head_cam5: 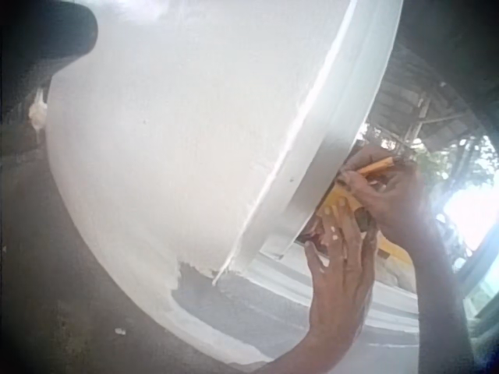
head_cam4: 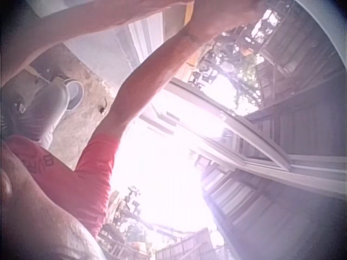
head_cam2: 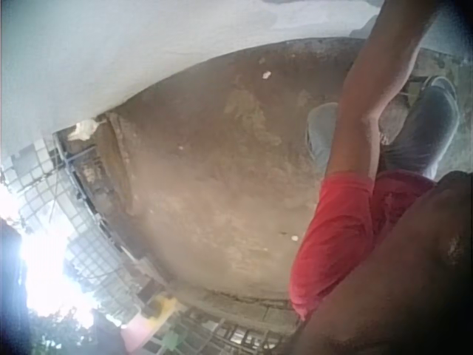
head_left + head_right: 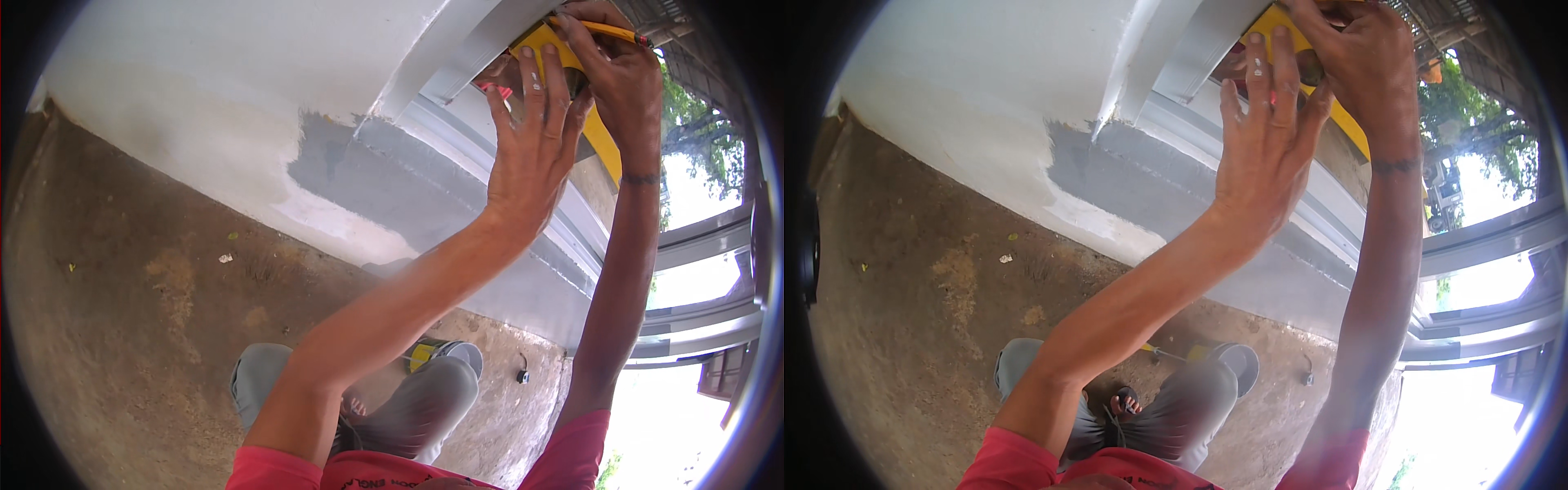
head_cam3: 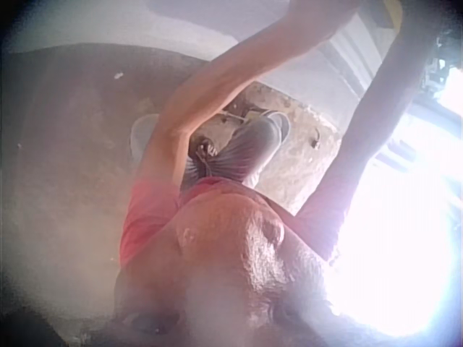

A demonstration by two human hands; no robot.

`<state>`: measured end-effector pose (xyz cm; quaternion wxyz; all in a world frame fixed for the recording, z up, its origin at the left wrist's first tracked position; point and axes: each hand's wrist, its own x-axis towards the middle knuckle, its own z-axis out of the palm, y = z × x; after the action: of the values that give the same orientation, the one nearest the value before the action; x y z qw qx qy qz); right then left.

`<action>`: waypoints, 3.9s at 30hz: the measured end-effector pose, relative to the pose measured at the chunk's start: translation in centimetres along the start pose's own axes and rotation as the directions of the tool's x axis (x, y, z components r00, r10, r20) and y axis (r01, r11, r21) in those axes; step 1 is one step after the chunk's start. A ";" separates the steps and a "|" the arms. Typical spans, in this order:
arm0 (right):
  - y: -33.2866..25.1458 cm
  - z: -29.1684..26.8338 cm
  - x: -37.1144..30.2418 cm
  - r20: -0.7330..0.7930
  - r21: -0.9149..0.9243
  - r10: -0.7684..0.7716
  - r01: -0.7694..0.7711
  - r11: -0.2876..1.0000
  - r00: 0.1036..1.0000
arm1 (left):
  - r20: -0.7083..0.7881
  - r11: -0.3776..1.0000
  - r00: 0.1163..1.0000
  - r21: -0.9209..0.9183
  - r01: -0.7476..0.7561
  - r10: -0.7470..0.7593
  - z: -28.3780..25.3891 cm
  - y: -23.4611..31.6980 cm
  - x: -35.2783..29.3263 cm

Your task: The person places a spirit level against the window frame to check alignment and marks positions on the frame with a pencil.

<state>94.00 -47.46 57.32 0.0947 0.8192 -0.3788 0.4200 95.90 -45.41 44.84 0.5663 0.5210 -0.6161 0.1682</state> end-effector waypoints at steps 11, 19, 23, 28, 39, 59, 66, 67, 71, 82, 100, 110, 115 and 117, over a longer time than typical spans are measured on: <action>0.1 -0.6 0.1 -0.011 0.093 0.010 -0.009 0.996 1.000 | -0.045 1.000 0.999 -0.008 0.000 -0.001 0.4 -0.2 0.0; 6.8 -9.7 -11.1 -0.208 -0.524 -0.068 -0.052 0.850 0.976 | -0.044 0.999 0.998 -0.010 -0.046 0.045 -0.2 -0.6 0.6; 8.7 -9.8 -15.2 -0.224 -0.698 -0.046 -0.128 0.704 0.973 | -0.064 0.996 0.995 -0.055 -0.074 0.071 -0.1 -0.8 0.6; 12.4 -9.1 -16.4 -0.326 -0.672 0.004 -0.235 0.703 0.945 | -0.043 0.994 0.994 -0.042 -0.100 0.099 -0.1 -0.8 0.5; 9.3 -9.0 -17.8 -0.332 -0.545 -0.108 -0.098 0.832 0.937 | 0.176 0.980 0.976 -0.173 -0.101 0.131 -4.9 -3.2 -1.1; 9.9 -5.6 -14.7 -0.370 -0.523 -0.062 -0.152 0.839 0.927 | 0.097 0.986 0.989 -0.136 -0.100 0.114 -3.0 -6.7 0.4; 9.9 -5.8 -14.7 -0.344 -0.560 -0.027 -0.182 0.808 0.938 | 0.198 0.971 0.976 -0.234 -0.042 0.090 -4.6 -6.0 1.1; 10.0 -5.8 -14.6 -0.348 -0.562 -0.034 -0.180 0.807 0.937 | 0.197 0.971 0.976 -0.235 -0.041 0.088 -4.5 -6.0 1.0; 9.7 -6.1 -14.3 -0.334 -0.596 -0.019 -0.196 0.778 0.942 | 0.135 0.978 0.989 -0.206 -0.034 0.063 -4.0 -5.8 1.1; 9.7 -5.9 -14.4 -0.332 -0.590 -0.005 -0.203 0.781 0.943 | 0.144 0.970 0.986 -0.240 -0.051 0.088 -4.6 -6.1 1.3; 10.0 -5.6 -14.6 -0.357 -0.595 -0.053 -0.183 0.783 0.933 | 0.150 0.975 0.987 -0.222 -0.029 0.064 -4.1 -6.0 1.0; 9.8 -5.6 -14.2 -0.365 -0.572 -0.071 -0.164 0.804 0.928 | 0.150 0.977 0.986 -0.210 -0.033 0.065 -4.0 -6.0 1.1; 9.8 -5.7 -14.4 -0.366 -0.571 -0.055 -0.178 0.801 0.929 | 0.161 0.970 0.985 -0.242 -0.020 0.061 -4.3 -6.1 1.1; 9.9 -5.7 -14.4 -0.360 -0.569 -0.044 -0.181 0.802 0.932 | 0.182 0.974 0.982 -0.228 -0.012 0.055 -4.3 -6.2 1.0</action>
<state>78.37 -43.80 48.35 0.3970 0.6441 -0.4972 0.4247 103.48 -44.93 44.64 0.5584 0.4562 -0.6905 0.0570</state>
